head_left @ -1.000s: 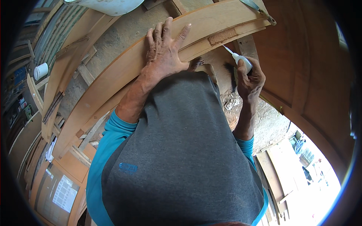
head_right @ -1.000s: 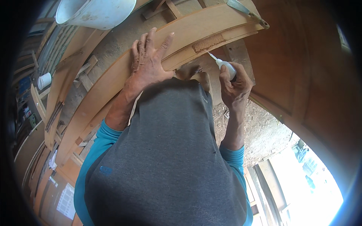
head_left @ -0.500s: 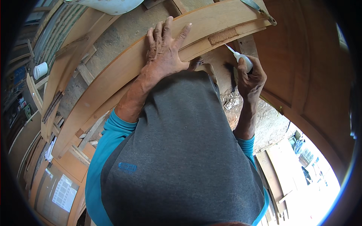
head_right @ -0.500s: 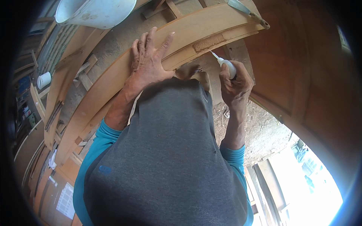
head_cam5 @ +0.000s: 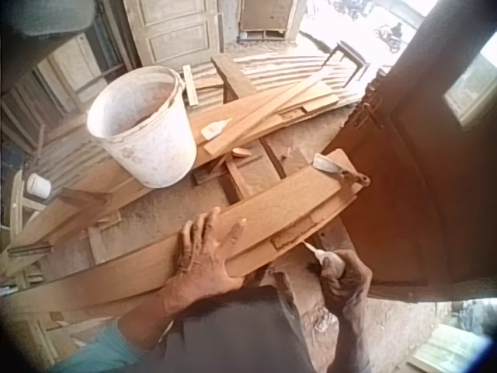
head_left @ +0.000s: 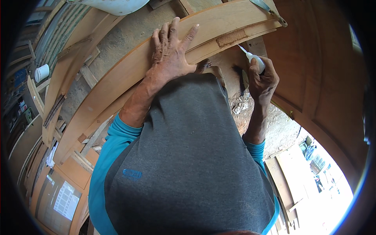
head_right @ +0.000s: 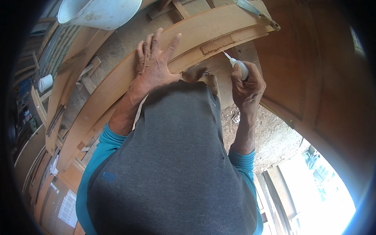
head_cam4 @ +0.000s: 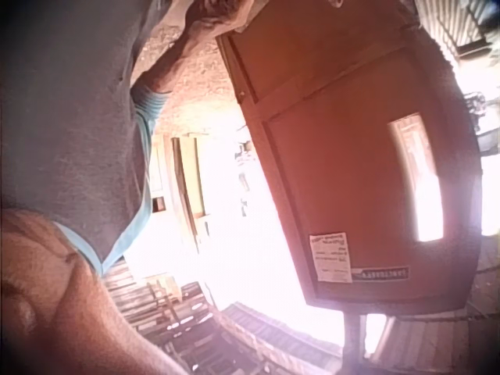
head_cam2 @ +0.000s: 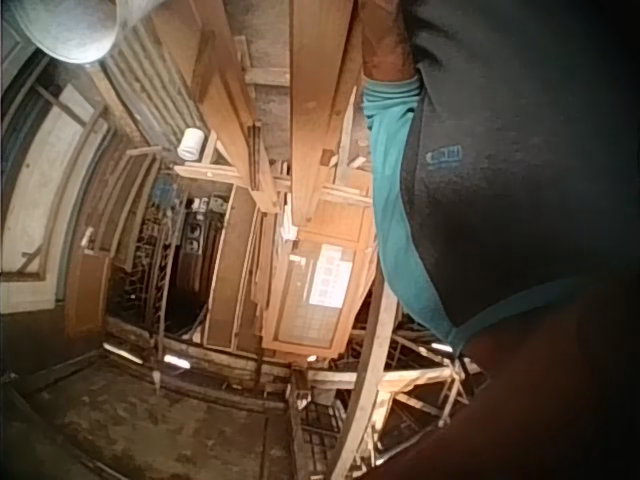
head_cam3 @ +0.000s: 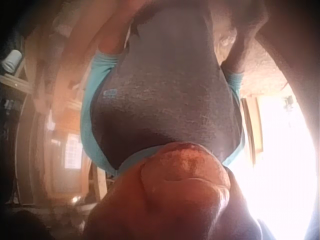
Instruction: The person scrapes a wooden piece with a metal tool to smooth a groove and then applies wood glue into the groove from a squeeze bottle.
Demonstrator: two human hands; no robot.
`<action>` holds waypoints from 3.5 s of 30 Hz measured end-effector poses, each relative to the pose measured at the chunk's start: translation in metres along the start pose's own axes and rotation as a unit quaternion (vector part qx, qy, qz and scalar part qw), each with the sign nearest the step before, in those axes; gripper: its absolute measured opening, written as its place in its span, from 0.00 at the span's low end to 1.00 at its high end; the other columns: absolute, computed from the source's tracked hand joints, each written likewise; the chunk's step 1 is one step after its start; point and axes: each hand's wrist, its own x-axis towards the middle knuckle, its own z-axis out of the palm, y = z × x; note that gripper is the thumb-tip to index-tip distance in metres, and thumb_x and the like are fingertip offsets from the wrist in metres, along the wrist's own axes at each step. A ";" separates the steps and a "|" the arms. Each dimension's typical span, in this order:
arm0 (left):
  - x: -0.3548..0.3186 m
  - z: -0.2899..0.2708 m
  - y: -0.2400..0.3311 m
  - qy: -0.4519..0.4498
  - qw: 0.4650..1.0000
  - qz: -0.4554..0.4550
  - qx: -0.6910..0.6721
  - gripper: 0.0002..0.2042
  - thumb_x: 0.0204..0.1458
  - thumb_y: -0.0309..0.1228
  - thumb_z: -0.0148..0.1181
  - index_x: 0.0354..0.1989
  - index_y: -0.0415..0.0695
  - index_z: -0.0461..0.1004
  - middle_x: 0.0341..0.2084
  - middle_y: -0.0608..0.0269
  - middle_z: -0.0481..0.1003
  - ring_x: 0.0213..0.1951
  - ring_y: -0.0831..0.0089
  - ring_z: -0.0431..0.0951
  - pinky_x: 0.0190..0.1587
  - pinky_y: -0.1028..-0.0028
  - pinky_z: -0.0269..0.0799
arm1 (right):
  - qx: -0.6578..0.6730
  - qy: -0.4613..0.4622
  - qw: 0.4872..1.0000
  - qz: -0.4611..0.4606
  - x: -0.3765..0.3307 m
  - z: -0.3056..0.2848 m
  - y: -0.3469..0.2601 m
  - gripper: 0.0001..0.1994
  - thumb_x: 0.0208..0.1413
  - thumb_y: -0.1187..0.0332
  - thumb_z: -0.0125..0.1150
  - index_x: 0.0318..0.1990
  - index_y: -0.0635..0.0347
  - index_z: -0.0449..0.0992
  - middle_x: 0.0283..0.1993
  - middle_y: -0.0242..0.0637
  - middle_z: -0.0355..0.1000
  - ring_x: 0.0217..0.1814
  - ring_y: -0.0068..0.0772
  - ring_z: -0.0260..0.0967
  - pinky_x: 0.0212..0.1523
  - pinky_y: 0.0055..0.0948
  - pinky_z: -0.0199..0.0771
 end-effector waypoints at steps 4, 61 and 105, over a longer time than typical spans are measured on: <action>0.000 -0.001 0.000 0.000 1.000 -0.001 -0.003 0.61 0.33 0.52 0.81 0.85 0.68 0.58 0.79 0.37 0.51 0.77 0.37 0.52 0.77 0.33 0.44 | 0.004 0.001 1.000 0.005 0.002 -0.002 -0.003 0.08 0.68 0.67 0.71 0.45 0.64 0.85 0.33 0.39 0.82 0.35 0.27 0.81 0.38 0.31 0.81; -0.021 0.007 0.033 0.024 0.993 -0.113 0.009 0.57 0.43 0.40 0.84 0.85 0.75 0.57 0.87 0.48 0.43 0.84 0.39 0.45 0.85 0.41 0.39 | 0.367 -0.113 0.901 0.199 0.106 -0.004 0.141 0.14 0.67 0.67 0.77 0.52 0.57 0.77 0.47 0.35 0.82 0.42 0.24 0.80 0.46 0.31 0.86; -0.127 0.108 0.080 0.493 0.714 -0.450 -0.211 0.35 0.53 0.51 0.84 0.60 0.43 0.74 0.56 0.57 0.71 0.56 0.59 0.72 0.59 0.57 0.71 | 0.330 -0.103 0.920 0.186 0.108 0.022 0.135 0.13 0.66 0.63 0.79 0.42 0.60 0.79 0.39 0.29 0.80 0.40 0.22 0.80 0.47 0.27 0.89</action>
